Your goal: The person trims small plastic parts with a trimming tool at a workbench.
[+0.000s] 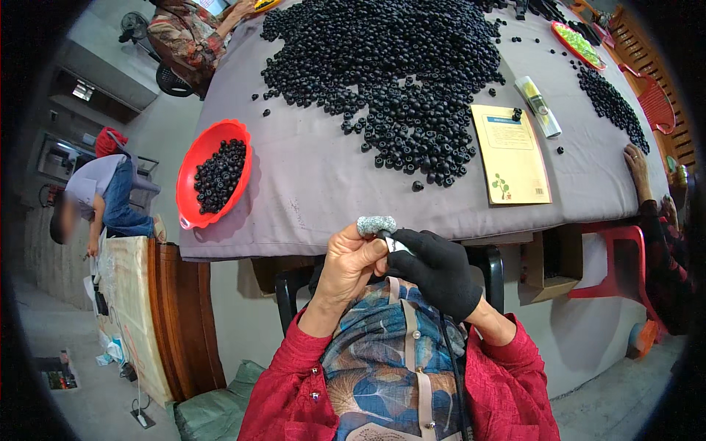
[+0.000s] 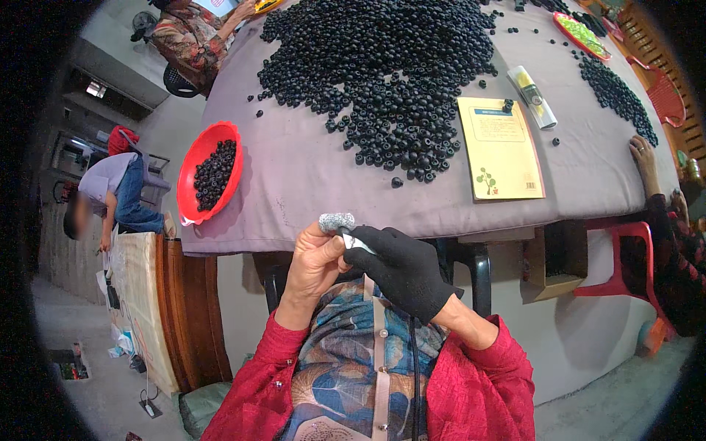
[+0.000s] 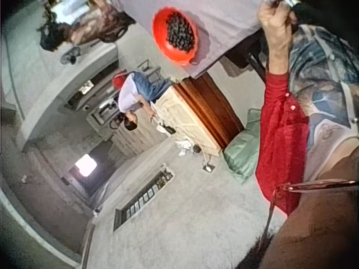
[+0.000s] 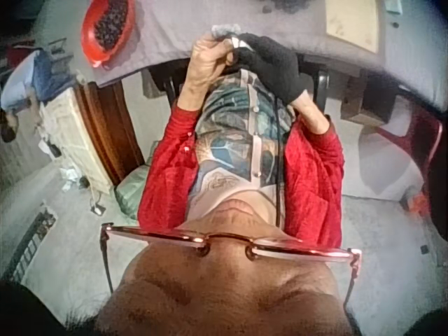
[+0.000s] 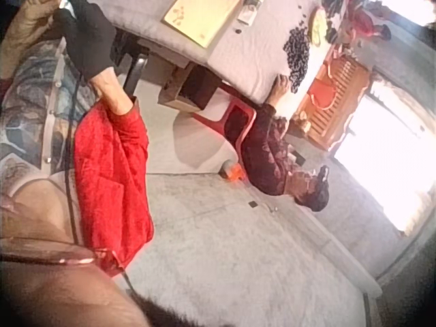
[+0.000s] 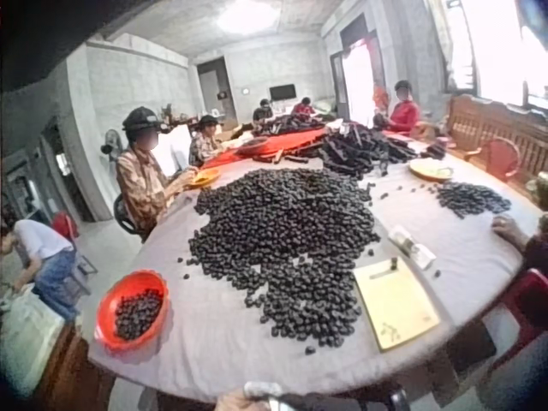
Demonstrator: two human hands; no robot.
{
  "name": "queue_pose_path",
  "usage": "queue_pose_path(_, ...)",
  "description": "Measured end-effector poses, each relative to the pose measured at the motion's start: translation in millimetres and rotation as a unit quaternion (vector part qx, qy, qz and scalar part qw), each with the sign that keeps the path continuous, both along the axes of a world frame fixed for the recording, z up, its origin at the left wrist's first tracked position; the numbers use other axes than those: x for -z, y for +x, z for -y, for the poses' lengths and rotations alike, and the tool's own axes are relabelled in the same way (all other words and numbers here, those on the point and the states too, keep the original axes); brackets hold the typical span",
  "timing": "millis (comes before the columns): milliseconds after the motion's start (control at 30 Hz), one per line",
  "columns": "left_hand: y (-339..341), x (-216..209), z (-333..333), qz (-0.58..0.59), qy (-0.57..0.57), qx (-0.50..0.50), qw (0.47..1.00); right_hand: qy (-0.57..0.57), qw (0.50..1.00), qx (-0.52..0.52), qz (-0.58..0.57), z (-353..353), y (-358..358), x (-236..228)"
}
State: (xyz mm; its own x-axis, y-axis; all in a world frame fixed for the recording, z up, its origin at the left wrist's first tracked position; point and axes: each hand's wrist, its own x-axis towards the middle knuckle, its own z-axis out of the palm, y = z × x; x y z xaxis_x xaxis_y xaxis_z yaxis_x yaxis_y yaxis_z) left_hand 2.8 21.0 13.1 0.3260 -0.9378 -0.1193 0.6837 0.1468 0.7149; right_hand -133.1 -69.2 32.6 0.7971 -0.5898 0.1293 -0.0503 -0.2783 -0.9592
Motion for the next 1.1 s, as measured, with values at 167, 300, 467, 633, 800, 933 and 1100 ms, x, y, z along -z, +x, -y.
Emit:
queue_pose_path(167,0.0,0.8,0.7,-0.005,0.015,-0.003,1.000,-0.008,1.000,0.001,-0.011,1.1,0.1,4.0)
queue_pose_path(300,-0.2,0.3,1.0,-0.005,0.025,-0.005,1.000,0.032,0.999,0.000,-0.001,0.0,0.9,4.7)
queue_pose_path(467,0.5,-0.6,1.1,-0.001,0.036,-0.006,0.999,0.017,1.000,0.000,0.006,0.8,0.5,4.5)
queue_pose_path(633,-0.6,-2.0,1.1,-0.010,0.034,-0.009,0.999,0.044,0.999,-0.007,0.014,1.0,0.2,3.7)
queue_pose_path(800,0.0,-0.8,1.0,-0.007,0.028,-0.003,1.000,0.056,0.998,-0.003,0.017,0.2,0.5,0.7)
queue_pose_path(933,-0.7,-3.4,-0.4,-0.004,0.034,-0.007,0.999,0.034,0.999,-0.006,0.002,0.4,-0.5,1.9)
queue_pose_path(1100,-1.1,-3.8,-1.0,0.010,0.034,-0.008,0.999,0.024,1.000,-0.010,0.006,0.3,-0.5,2.9)
